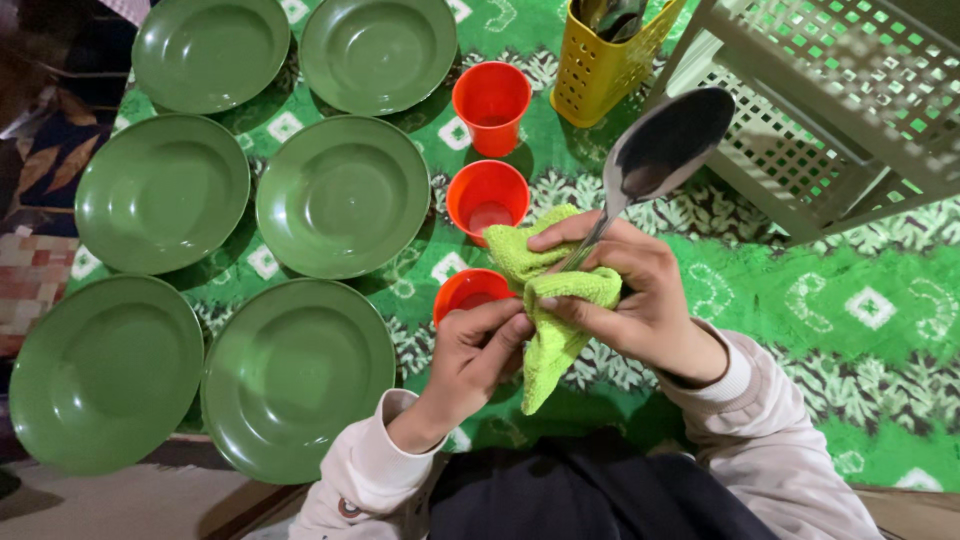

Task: The person dries an orange plastic cup and several metal spoons using a green cloth. The dried items are placed on a table with green plates and orange cups.

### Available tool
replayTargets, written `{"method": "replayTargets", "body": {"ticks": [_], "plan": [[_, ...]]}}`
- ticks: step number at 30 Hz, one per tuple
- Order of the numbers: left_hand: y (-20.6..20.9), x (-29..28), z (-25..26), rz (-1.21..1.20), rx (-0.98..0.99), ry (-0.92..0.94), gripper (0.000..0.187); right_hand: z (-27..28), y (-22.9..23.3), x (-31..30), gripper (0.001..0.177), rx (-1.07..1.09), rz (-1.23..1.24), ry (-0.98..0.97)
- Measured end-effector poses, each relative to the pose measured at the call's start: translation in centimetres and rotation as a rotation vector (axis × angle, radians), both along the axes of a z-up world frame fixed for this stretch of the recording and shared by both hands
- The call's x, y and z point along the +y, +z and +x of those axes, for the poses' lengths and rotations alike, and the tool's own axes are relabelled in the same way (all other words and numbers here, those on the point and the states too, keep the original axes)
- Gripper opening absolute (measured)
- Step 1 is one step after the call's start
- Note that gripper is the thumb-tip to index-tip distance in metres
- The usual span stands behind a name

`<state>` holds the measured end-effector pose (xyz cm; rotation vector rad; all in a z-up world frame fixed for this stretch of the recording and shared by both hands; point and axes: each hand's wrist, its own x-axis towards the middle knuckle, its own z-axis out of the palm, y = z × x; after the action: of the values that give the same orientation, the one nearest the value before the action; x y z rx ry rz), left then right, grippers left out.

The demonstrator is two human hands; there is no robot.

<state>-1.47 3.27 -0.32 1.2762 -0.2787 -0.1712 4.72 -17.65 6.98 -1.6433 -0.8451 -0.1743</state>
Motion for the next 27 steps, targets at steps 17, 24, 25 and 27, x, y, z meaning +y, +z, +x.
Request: {"method": "replayTargets", "body": {"ticks": [17, 24, 25, 27], "plan": [[2.0, 12.5, 0.1, 0.233, -0.184, 0.392, 0.022, -0.1, 2.0, 1.2, 0.058, -0.099, -0.357, 0.172], [6.0, 21.8, 3.3, 0.314, -0.208, 0.682, 0.029, -5.0, -1.9, 8.1, 0.035, -0.095, -0.634, 0.567], [5.9, 23.4, 4.2, 0.296, -0.211, 0.689, 0.03, -5.4, -2.7, 9.4, 0.035, -0.129, -0.696, 0.6], [5.2, 26.3, 6.5, 0.267, -0.206, 0.708, 0.03, -6.0, -4.3, 11.6, 0.029, -0.177, -0.842, 0.64]]}}
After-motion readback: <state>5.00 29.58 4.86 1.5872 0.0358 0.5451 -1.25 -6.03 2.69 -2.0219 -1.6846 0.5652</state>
